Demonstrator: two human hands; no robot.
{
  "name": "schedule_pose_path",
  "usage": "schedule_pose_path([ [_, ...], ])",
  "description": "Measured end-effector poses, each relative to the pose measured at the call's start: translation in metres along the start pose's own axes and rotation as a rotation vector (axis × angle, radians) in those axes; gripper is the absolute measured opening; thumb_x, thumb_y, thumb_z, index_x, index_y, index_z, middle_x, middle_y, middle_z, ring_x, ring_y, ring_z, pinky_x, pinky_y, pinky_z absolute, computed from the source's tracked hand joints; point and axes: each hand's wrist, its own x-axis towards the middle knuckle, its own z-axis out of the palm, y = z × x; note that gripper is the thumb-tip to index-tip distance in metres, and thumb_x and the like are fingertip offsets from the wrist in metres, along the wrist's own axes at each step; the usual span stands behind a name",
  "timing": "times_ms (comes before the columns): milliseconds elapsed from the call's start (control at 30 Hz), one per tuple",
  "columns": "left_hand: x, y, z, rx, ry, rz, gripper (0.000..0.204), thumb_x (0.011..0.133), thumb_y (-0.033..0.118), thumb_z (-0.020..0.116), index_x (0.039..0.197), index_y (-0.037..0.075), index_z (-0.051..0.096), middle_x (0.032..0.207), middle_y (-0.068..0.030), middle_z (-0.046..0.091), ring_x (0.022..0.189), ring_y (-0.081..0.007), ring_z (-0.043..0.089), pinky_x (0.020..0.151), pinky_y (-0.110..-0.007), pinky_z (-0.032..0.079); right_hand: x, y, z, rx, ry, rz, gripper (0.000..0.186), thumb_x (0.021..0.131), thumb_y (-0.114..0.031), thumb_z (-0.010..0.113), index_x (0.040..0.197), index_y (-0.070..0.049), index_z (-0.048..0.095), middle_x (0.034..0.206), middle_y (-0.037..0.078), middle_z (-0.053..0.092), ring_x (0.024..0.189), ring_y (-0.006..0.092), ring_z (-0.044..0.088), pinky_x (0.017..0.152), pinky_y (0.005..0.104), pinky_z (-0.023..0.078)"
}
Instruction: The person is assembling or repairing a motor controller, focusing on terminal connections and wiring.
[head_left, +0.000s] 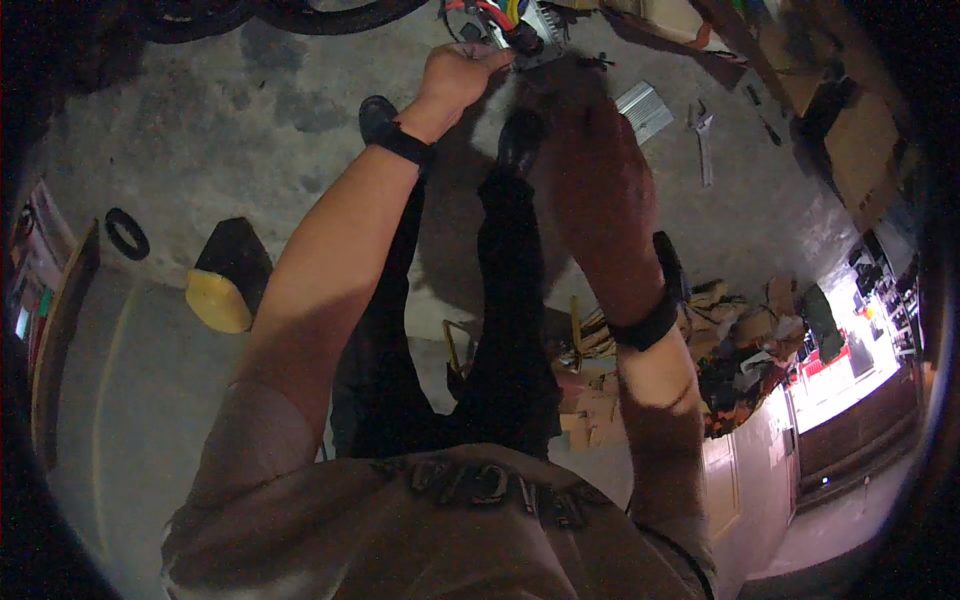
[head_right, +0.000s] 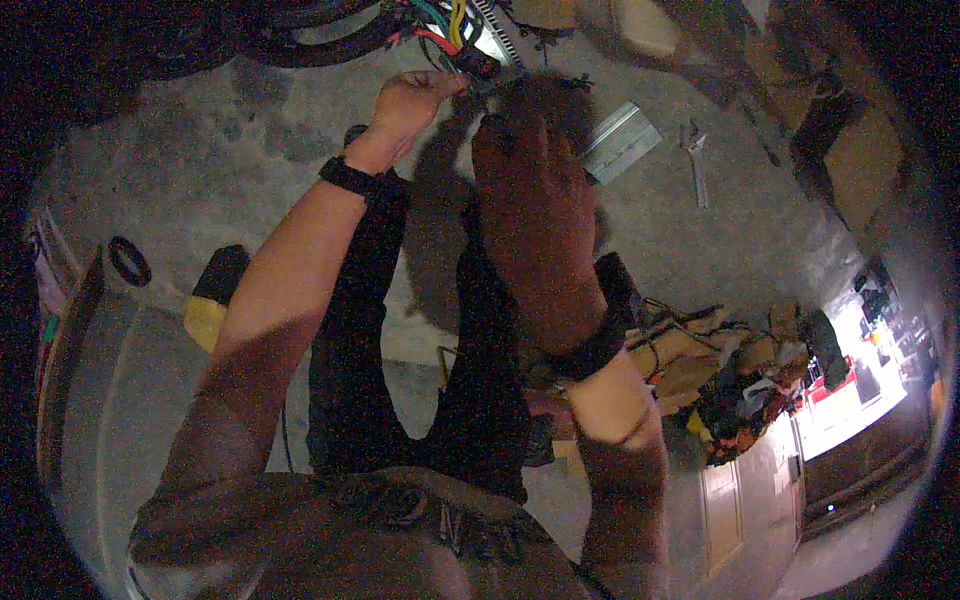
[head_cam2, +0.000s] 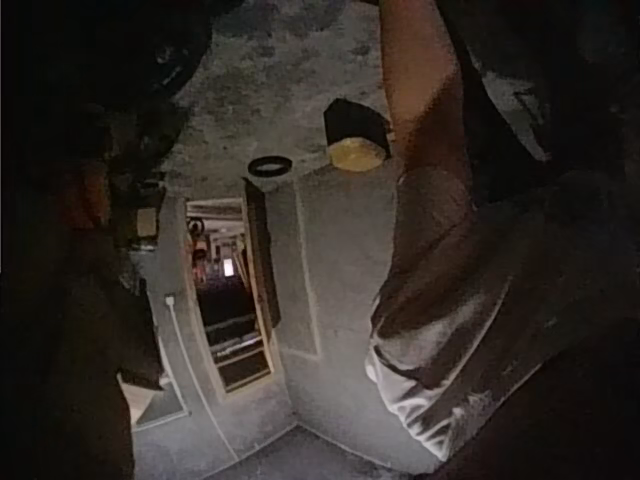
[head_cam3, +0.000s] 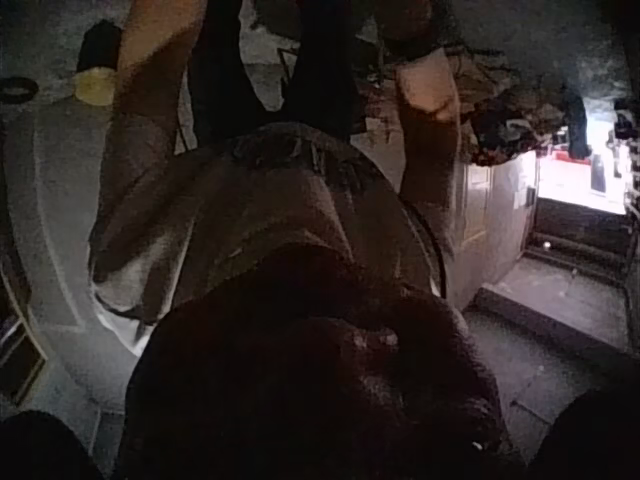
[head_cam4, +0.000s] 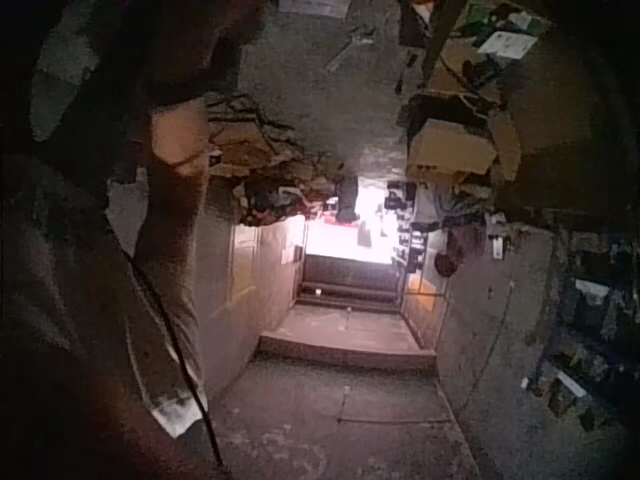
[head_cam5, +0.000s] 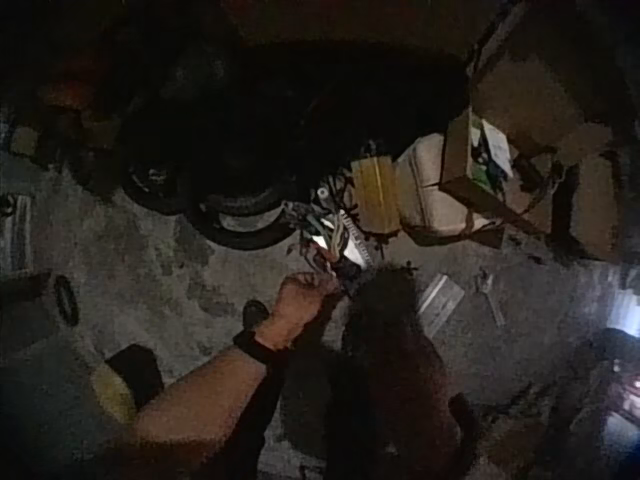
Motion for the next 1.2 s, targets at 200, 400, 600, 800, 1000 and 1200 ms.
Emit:
schedule_pose_path([
  [200,0.005,-0.019,-0.001,0.064,0.096,0.231,0.02,0.085,0.022,0.079,0.088,0.003,0.077,0.076,-0.0021,0.071,0.066,-0.0103,0.06,0.061,-0.031,0.046,0.01,0.0,-0.02,-0.055,-0.109,-0.155,0.029,0.085,-0.014,0.059,0.113,-0.006,0.06,0.112,0.018,0.062,0.093,0.0303,0.066,0.07,0.0366,0.057],
  [400,0.009,-0.027,-0.002,0.484,-0.062,0.332,0.024,0.092,0.016,0.063,0.113,0.022,0.072,0.093,-0.0077,0.074,0.075,-0.0252,0.071,0.068,-0.038,0.057,0.019,-0.011,-0.018,-0.013,-0.151,-0.16,0.032,0.081,-0.003,0.058,0.113,-0.004,0.055,0.092,0.012,0.056,0.092,0.0296,0.063,0.072,0.038,0.058],
  [600,0.028,-0.044,-0.003,0.981,0.123,0.888,0.029,0.089,0.013,0.064,0.115,0.025,0.07,0.097,-0.0082,0.074,0.077,-0.0265,0.071,0.066,-0.039,0.057,0.032,-0.007,-0.016,-0.054,-0.152,-0.179,0.009,0.093,-0.011,0.058,0.098,-0.003,0.057,0.086,0.016,0.059,0.082,0.0307,0.066,0.062,0.0399,0.056],
  [800,0.033,-0.059,0.003,0.831,0.216,0.886,0.029,0.089,0.018,0.065,0.118,0.023,0.068,0.103,-0.0079,0.073,0.085,-0.0291,0.071,0.072,-0.043,0.057,0.042,-0.026,-0.028,-0.026,-0.307,0.066,0.013,0.085,-0.012,0.059,0.094,-0.002,0.063,0.085,0.013,0.067,0.077,0.032,0.069,0.062,0.0392,0.058],
  [1000,0.019,-0.003,0.006,0.607,0.223,0.912,0.03,0.087,0.022,0.067,0.116,0.018,0.068,0.114,-0.0096,0.067,0.103,-0.0335,0.063,0.083,-0.047,0.051,0.038,-0.011,-0.019,-0.183,-0.33,-0.253,0.011,0.087,-0.011,0.057,0.095,-0.007,0.064,0.089,0.014,0.07,0.077,0.0314,0.07,0.065,0.044,0.057],
  [1200,0.011,-0.005,-0.006,0.543,0.319,0.861,0.025,0.085,0.027,0.072,0.106,0.016,0.068,0.105,-0.0112,0.067,0.096,-0.0345,0.063,0.078,-0.046,0.049,0.045,-0.028,-0.025,0.007,-0.331,0.016,0.016,0.09,-0.016,0.058,0.099,-0.003,0.062,0.082,0.022,0.066,0.074,0.0408,0.067,0.063,0.048,0.054],
])
